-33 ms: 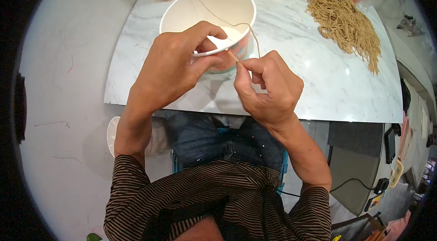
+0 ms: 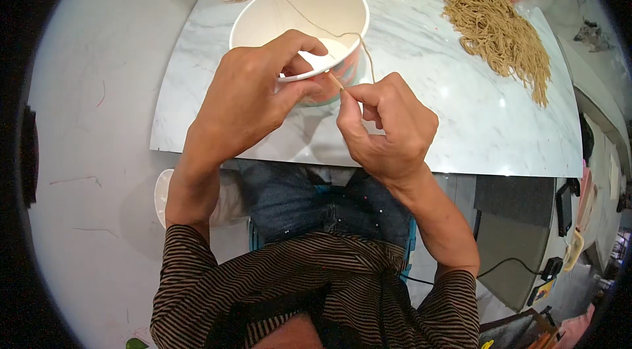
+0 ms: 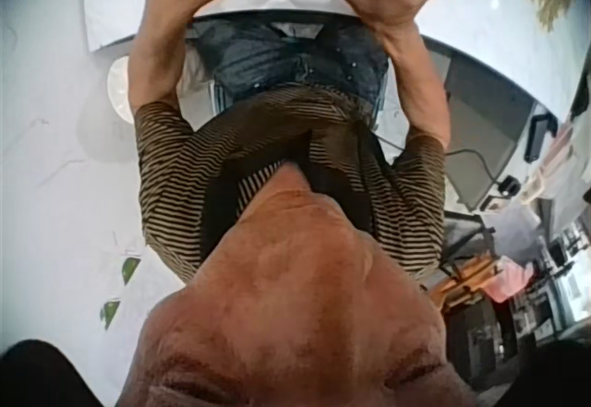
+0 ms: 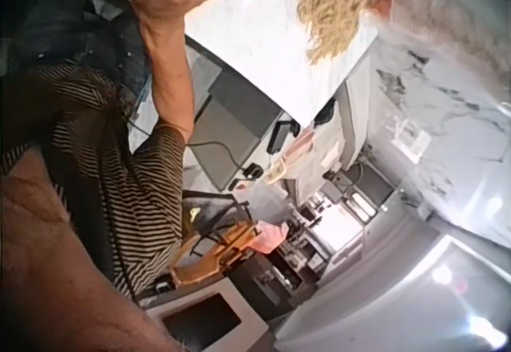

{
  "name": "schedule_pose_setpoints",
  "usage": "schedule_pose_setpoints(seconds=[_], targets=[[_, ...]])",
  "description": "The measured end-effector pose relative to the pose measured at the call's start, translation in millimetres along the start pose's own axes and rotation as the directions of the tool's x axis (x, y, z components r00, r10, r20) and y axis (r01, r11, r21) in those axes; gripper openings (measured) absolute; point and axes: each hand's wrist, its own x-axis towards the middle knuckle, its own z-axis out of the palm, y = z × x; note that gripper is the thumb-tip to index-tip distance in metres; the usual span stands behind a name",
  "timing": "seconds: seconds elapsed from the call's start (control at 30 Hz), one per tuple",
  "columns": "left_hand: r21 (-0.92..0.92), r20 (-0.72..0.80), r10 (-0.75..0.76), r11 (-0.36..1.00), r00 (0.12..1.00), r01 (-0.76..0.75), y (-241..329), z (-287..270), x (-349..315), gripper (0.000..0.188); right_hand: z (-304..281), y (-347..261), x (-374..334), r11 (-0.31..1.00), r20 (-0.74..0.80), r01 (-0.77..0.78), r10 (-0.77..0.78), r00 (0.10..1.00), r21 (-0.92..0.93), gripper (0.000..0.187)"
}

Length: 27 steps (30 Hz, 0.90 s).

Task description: Tying thin strings to the rims of paper cups at a workstation.

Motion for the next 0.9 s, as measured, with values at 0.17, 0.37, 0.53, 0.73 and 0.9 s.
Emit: schedule_pose_setpoints(seconds=[0.17,0.37,0.53,0.73,0.9], targets=[[-0.012,-0.012,0.011,1.0,1.0,-0.011,-0.6,2.2,1.7,0.033,0.8,2.6,-0.7,0.999,-0.01,0.049,-0.049,0.999,-0.019,0.02],[-0.033,-0.011,0.008,0.999,1.0,-0.008,-0.4,2.6,1.5,0.033,1.2,2.4,2.3,0.998,0.004,0.053,-0.052,0.999,-0.027,0.02],[-0.035,-0.013,0.02,0.999,1.0,-0.02,-0.3,3.1,2.8,0.033,2.3,3.3,2.3,0.998,-0.004,0.041,-0.041,0.999,-0.04,0.02],[-0.03,-0.016,0.017,0.999,1.0,-0.017,0.2,3.0,2.0,0.032,4.4,3.1,1.3,0.999,0.001,0.01,-0.01,1.0,-0.041,0.02],[-0.032,-0.011,0.019,0.999,1.0,-0.019,-0.5,3.7,2.0,0.033,4.6,1.8,3.4,0.999,0.005,0.004,-0.004,1.0,-0.048,0.02]])
